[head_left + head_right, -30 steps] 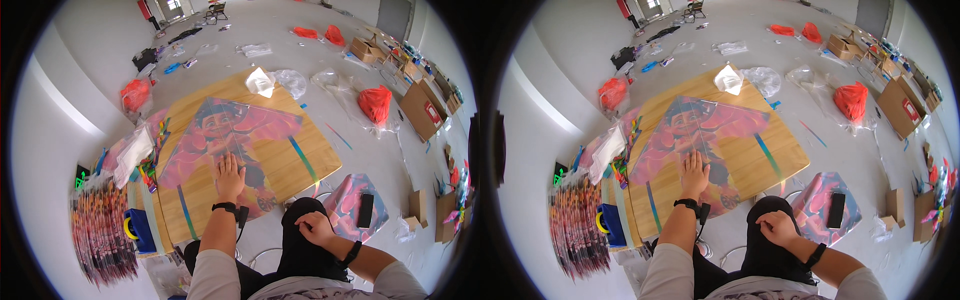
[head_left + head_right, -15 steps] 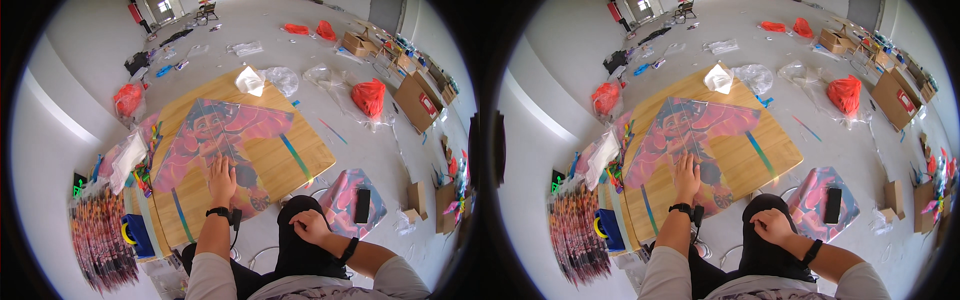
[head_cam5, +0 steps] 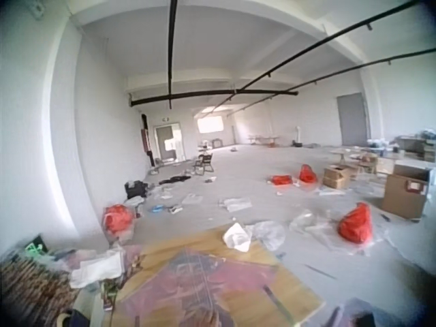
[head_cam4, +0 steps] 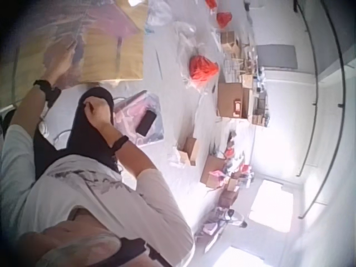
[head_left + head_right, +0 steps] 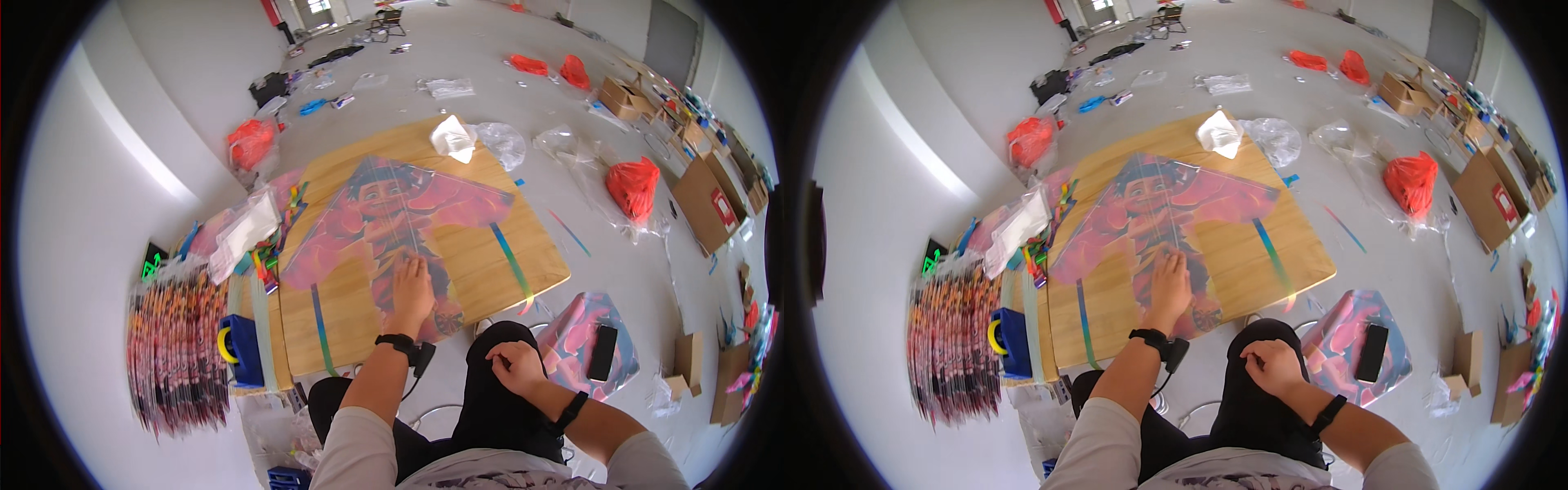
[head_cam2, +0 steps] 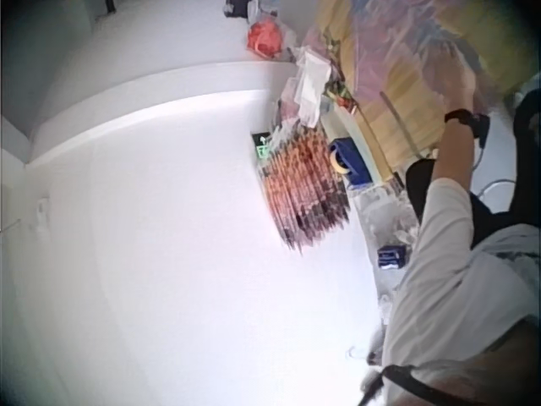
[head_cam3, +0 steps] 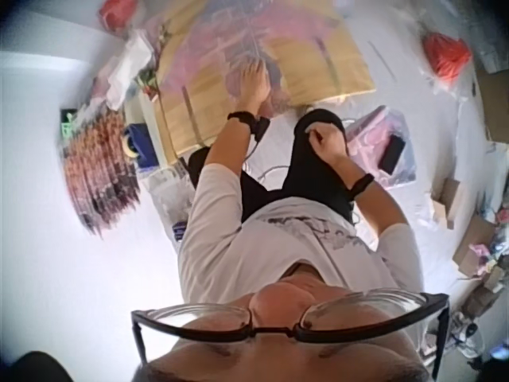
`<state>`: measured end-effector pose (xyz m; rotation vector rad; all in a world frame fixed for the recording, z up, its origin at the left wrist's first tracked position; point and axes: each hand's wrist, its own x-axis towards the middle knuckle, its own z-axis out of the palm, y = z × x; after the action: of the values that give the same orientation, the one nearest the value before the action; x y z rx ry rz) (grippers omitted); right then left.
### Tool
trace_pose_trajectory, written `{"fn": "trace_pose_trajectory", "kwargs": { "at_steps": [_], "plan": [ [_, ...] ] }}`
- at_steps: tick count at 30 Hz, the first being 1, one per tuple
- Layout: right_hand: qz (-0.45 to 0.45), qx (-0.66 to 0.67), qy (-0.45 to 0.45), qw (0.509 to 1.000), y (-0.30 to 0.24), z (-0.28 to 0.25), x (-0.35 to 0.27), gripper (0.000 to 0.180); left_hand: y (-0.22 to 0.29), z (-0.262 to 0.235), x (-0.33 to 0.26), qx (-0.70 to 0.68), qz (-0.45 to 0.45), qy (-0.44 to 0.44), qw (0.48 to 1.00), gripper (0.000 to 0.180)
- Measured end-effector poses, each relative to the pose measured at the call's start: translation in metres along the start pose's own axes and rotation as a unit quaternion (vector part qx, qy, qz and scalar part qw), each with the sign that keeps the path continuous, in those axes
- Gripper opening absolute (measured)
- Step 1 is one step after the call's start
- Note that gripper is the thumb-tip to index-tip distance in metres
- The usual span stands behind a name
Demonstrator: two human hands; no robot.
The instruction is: Assembling a kite by applying tape and decorative plastic strips to the main body.
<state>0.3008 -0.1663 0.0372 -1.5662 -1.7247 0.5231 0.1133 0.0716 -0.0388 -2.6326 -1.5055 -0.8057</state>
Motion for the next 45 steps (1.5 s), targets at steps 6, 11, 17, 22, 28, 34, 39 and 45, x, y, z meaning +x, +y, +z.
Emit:
{"fn": "trace_pose_trajectory", "kwargs": {
  "at_steps": [6,11,17,22,28,34,39,45],
  "plan": [
    [0.008,0.002,0.011,1.0,-0.005,0.003,0.001,0.007,0.025,-0.02,-0.056,-0.049,0.006,-0.049,0.998,0.051],
    [0.041,0.0,0.02,0.999,-0.004,0.0,-0.005,0.008,0.039,-0.079,-0.127,-0.073,0.021,-0.172,0.982,0.056],
    [0.076,0.032,0.012,0.997,0.0,0.003,-0.017,0.008,0.03,-0.088,-0.145,-0.088,0.0,-0.096,0.991,0.059],
    [0.036,0.023,0.023,0.999,-0.007,0.008,-0.019,0.008,0.017,-0.059,-0.083,-0.014,-0.007,-0.072,0.997,0.058],
    [0.025,0.007,0.027,0.999,-0.009,0.008,-0.011,0.007,-0.004,-0.02,-0.024,-0.051,-0.046,-0.08,0.994,0.05],
    [0.011,0.02,0.016,1.0,-0.005,0.005,-0.005,0.007,-0.034,-0.002,0.015,0.033,-0.063,-0.085,0.994,0.06],
    [-0.005,0.03,0.019,0.999,-0.001,0.0,-0.005,0.008,-0.046,0.005,0.027,0.077,-0.032,-0.127,0.988,0.065],
    [-0.011,0.039,0.016,0.999,0.0,-0.004,-0.001,0.008,-0.054,0.014,0.04,0.094,-0.016,-0.099,0.991,0.065]
  ]
}}
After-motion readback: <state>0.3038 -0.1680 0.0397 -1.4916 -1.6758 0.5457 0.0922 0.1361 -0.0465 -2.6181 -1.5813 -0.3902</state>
